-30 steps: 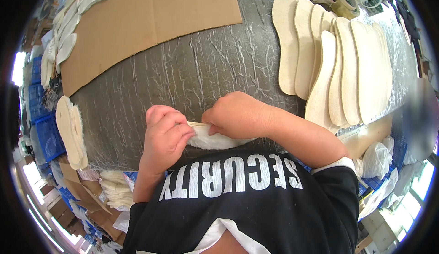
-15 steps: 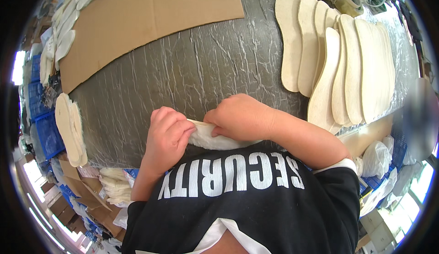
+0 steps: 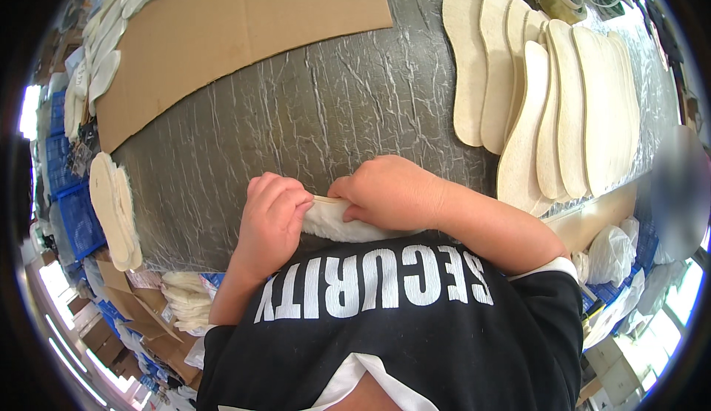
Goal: Assembling and checking the alignment of white fuzzy shoe insoles against a flat base material.
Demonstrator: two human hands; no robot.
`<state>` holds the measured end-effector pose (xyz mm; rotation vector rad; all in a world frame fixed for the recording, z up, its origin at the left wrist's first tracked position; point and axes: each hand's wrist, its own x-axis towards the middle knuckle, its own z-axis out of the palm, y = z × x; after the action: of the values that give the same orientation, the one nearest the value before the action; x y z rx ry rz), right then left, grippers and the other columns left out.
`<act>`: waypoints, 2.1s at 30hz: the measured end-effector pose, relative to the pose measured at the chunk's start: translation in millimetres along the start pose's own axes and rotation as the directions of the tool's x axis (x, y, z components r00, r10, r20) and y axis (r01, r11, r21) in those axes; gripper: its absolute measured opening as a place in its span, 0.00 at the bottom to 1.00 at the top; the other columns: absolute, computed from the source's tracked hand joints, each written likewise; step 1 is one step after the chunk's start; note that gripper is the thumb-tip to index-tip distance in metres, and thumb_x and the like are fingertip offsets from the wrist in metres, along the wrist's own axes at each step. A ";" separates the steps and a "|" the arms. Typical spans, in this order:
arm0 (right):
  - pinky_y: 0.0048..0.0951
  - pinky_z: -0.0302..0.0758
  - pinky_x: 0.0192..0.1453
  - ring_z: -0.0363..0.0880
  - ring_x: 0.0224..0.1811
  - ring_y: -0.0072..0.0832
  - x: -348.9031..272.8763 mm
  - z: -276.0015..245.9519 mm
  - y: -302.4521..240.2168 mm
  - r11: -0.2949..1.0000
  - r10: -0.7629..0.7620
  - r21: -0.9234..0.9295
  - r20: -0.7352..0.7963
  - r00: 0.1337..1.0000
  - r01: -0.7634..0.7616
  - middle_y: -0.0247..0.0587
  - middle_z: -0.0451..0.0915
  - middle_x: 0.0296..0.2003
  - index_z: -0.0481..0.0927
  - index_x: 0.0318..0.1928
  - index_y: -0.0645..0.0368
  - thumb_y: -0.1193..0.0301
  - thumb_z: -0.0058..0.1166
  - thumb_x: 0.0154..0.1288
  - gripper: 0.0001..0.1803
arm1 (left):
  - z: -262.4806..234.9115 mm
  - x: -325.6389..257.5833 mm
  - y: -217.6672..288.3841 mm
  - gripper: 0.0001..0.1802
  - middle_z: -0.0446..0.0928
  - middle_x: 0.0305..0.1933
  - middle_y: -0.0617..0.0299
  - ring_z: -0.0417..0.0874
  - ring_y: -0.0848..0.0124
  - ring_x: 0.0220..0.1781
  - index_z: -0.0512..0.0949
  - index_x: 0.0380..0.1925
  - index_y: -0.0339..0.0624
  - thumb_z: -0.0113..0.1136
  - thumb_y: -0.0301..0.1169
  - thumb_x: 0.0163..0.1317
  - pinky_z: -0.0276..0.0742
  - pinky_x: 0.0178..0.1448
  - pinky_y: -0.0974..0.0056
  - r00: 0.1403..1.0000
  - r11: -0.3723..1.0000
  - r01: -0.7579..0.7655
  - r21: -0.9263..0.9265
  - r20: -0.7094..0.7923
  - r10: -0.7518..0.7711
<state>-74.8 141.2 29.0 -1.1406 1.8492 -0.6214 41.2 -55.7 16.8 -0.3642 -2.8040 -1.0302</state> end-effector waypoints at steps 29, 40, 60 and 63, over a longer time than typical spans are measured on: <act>0.45 0.78 0.45 0.84 0.38 0.47 -2.0 4.7 -0.4 0.997 0.067 0.029 -0.029 0.997 -0.066 0.50 0.85 0.32 0.83 0.48 0.52 0.64 0.59 0.61 0.15 | 25.7 -16.0 -7.9 0.10 0.75 0.38 0.56 0.77 0.56 0.40 0.69 0.33 0.41 0.59 0.21 0.54 0.68 0.51 0.51 0.997 0.997 -0.073 0.034 -0.020 0.074; 0.41 0.77 0.42 0.83 0.33 0.42 10.2 29.4 3.0 0.973 -0.130 -0.216 -0.222 0.966 0.082 0.40 0.83 0.29 0.82 0.31 0.53 0.65 0.59 0.58 0.06 | 25.4 -20.7 -9.2 0.11 0.76 0.38 0.57 0.78 0.56 0.40 0.70 0.34 0.40 0.61 0.21 0.52 0.68 0.52 0.52 1.000 1.000 -0.007 0.005 0.001 0.007; 0.41 0.76 0.41 0.81 0.29 0.42 9.5 33.8 4.7 0.986 -0.165 -0.070 -0.388 0.907 0.150 0.39 0.81 0.26 0.81 0.27 0.56 0.69 0.59 0.56 0.05 | -15.4 -18.3 -27.7 0.13 0.82 0.34 0.59 0.81 0.63 0.38 0.82 0.35 0.39 0.72 0.27 0.47 0.69 0.53 0.59 0.974 0.969 0.179 -0.169 0.168 -0.150; 0.42 0.76 0.42 0.82 0.32 0.43 12.4 23.3 5.7 0.986 -0.138 -0.132 -0.337 0.931 0.099 0.40 0.83 0.28 0.81 0.33 0.55 0.67 0.56 0.61 0.06 | -16.7 -10.7 -28.7 0.09 0.82 0.32 0.62 0.82 0.69 0.37 0.83 0.35 0.37 0.69 0.27 0.54 0.72 0.51 0.63 0.876 0.826 0.473 -0.307 0.264 -0.403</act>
<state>-60.1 133.3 7.6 -1.2888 2.1457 -0.8399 44.4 -89.7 9.5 0.1875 -2.9253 -1.7105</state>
